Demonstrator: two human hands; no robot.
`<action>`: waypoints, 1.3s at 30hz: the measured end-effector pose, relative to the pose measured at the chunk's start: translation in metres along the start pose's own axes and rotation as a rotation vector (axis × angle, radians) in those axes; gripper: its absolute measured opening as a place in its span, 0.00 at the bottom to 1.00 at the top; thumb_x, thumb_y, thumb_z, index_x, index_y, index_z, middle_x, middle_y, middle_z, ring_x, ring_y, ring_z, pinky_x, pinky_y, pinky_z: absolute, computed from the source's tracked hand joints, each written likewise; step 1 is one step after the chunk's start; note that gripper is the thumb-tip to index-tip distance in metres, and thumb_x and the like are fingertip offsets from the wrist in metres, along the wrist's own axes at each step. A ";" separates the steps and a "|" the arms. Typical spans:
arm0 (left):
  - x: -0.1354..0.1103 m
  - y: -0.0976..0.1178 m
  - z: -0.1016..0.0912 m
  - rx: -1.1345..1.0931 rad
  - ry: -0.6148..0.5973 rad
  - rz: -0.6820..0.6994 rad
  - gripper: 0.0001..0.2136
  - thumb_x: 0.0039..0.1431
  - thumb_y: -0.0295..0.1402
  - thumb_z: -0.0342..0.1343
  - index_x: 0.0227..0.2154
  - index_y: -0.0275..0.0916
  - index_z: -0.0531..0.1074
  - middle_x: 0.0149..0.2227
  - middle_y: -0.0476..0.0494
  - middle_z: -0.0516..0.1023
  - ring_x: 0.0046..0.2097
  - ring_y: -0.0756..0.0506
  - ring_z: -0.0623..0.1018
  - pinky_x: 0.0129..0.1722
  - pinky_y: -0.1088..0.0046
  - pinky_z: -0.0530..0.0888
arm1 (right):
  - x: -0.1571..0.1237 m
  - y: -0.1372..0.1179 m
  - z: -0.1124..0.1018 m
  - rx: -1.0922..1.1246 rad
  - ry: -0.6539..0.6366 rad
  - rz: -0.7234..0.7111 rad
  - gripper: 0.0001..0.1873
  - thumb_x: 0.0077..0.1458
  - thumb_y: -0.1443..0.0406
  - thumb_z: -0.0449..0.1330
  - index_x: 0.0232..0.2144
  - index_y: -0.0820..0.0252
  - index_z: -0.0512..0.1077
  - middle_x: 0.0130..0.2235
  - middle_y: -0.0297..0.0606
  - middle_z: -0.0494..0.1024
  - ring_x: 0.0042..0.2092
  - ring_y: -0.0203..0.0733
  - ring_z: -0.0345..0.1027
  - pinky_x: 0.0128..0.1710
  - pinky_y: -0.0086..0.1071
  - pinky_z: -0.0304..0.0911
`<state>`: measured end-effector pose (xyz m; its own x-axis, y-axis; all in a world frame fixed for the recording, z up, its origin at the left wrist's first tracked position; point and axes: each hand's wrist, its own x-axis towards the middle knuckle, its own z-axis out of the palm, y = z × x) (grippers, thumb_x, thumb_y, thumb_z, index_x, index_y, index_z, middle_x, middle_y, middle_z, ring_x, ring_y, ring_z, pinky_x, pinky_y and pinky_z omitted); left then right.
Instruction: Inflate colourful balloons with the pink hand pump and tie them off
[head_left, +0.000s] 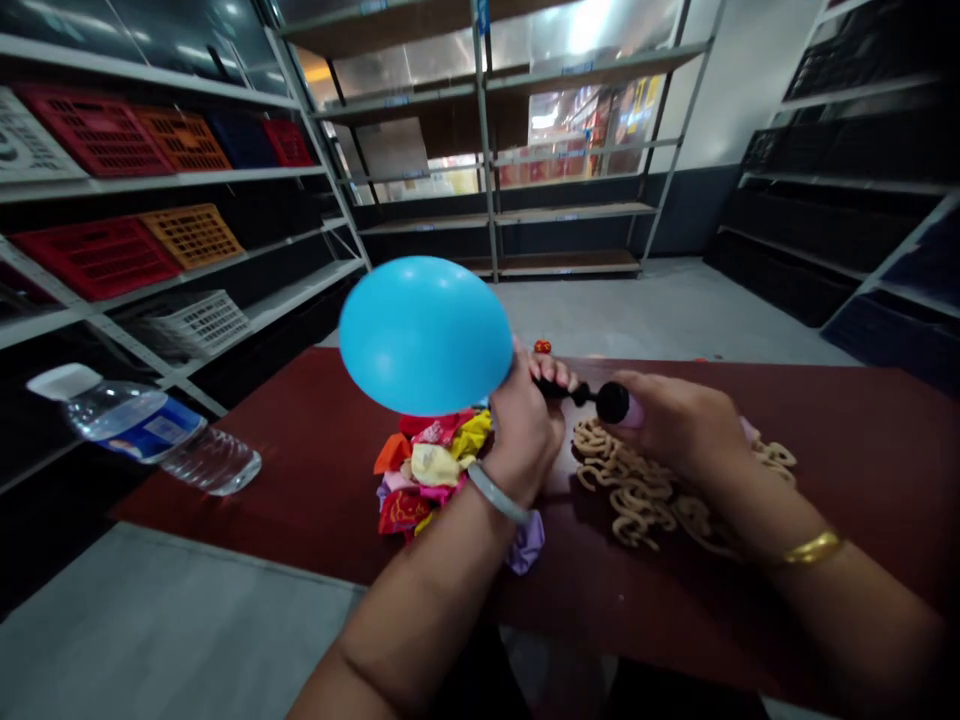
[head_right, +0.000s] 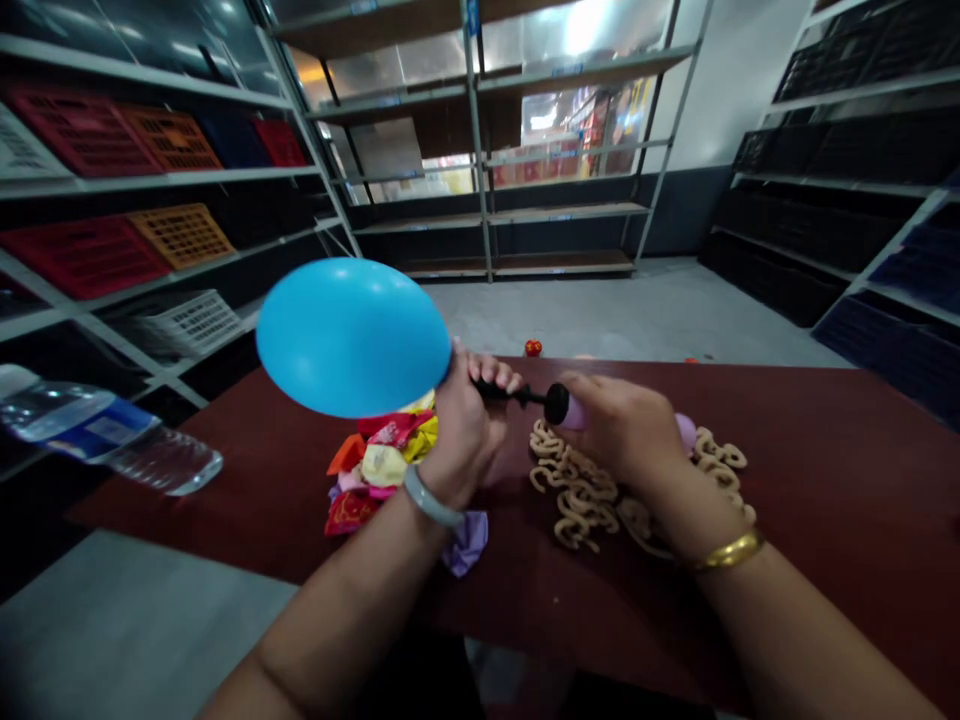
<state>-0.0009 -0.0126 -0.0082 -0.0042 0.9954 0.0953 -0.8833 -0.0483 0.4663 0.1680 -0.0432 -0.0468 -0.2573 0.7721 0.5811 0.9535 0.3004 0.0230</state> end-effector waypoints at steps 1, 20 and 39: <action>0.006 0.008 -0.001 -0.012 0.024 0.033 0.21 0.67 0.43 0.52 0.19 0.40 0.57 0.19 0.53 0.57 0.21 0.53 0.61 0.24 0.74 0.62 | 0.001 0.004 -0.001 -0.008 0.003 0.017 0.26 0.56 0.49 0.59 0.53 0.55 0.72 0.44 0.44 0.81 0.42 0.50 0.74 0.33 0.36 0.57; 0.012 -0.022 -0.018 -0.124 0.131 -0.098 0.22 0.66 0.44 0.53 0.20 0.39 0.56 0.19 0.54 0.58 0.21 0.53 0.63 0.25 0.75 0.64 | -0.001 -0.009 -0.010 -0.244 -0.077 -0.016 0.22 0.54 0.57 0.59 0.50 0.56 0.72 0.35 0.42 0.79 0.34 0.48 0.71 0.27 0.36 0.47; 0.036 0.048 -0.013 -0.097 0.097 0.062 0.24 0.64 0.47 0.54 0.19 0.40 0.53 0.17 0.55 0.53 0.18 0.54 0.58 0.21 0.75 0.57 | 0.005 0.009 -0.019 -0.122 -0.087 0.135 0.25 0.55 0.49 0.58 0.51 0.51 0.74 0.43 0.44 0.82 0.36 0.54 0.74 0.28 0.40 0.57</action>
<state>-0.0495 0.0222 0.0066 -0.1011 0.9943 0.0331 -0.9210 -0.1061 0.3749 0.1782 -0.0474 -0.0286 -0.1333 0.8480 0.5129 0.9909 0.1250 0.0509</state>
